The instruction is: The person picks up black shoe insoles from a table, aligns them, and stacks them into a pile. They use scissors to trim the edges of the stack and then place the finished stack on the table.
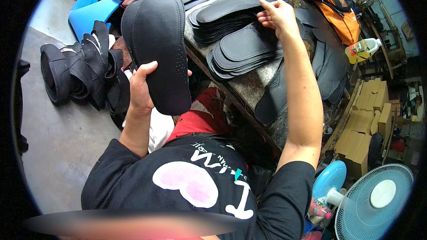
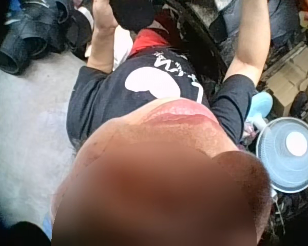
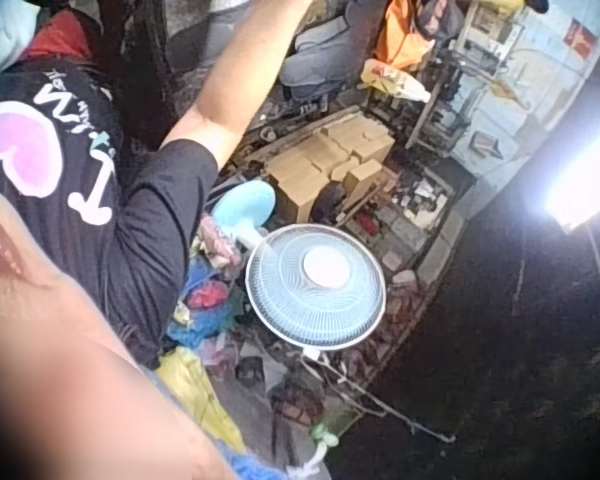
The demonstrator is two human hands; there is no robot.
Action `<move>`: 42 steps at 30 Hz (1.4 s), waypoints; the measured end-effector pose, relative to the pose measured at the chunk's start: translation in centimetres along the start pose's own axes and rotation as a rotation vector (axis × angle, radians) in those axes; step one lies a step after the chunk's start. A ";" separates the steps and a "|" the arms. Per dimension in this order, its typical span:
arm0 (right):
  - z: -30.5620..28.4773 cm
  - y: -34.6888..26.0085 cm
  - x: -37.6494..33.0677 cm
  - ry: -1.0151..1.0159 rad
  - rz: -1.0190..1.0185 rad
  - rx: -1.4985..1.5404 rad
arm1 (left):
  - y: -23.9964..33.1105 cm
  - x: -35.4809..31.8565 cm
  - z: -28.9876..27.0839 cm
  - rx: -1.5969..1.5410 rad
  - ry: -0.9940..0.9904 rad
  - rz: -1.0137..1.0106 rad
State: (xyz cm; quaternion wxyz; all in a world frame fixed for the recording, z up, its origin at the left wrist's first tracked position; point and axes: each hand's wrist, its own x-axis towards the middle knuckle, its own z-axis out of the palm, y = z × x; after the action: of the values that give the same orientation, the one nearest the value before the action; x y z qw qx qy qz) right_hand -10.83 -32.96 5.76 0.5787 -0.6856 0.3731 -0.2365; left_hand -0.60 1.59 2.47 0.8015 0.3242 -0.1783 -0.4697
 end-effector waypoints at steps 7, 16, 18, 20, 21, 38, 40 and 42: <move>-0.9 -0.4 -5.5 0.056 -0.503 -0.778 | -0.2 0.1 -0.1 -0.019 0.011 0.008; 1.5 1.0 -13.4 0.020 -0.715 -0.921 | -1.5 0.7 -0.4 0.141 0.142 -0.085; 1.6 0.4 -13.4 0.067 -0.794 -0.808 | -2.1 0.9 0.2 0.161 0.136 -0.116; 1.8 -0.1 -13.5 -0.008 -0.610 -0.514 | -2.7 1.0 0.8 0.150 0.054 -0.126; 2.0 -0.3 -13.6 -0.040 -0.509 -0.371 | -3.0 1.0 1.0 0.133 0.023 -0.165; 0.6 -1.9 -5.1 -0.104 -0.170 0.387 | 1.1 0.9 -2.1 0.111 0.175 -0.030; -0.7 -1.7 -1.8 -0.026 -0.133 0.438 | 1.6 0.8 -2.7 -0.188 -0.052 -0.029; -0.7 -0.6 0.6 0.014 -0.117 0.390 | 1.8 0.8 -2.8 -0.250 -0.057 -0.056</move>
State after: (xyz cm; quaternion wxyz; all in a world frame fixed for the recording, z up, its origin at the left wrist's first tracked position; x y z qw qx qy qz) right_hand -10.88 -33.86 6.48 0.6830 -0.5795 0.2837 -0.3424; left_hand 2.61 2.52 1.61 0.8168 0.2133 -0.1316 -0.5196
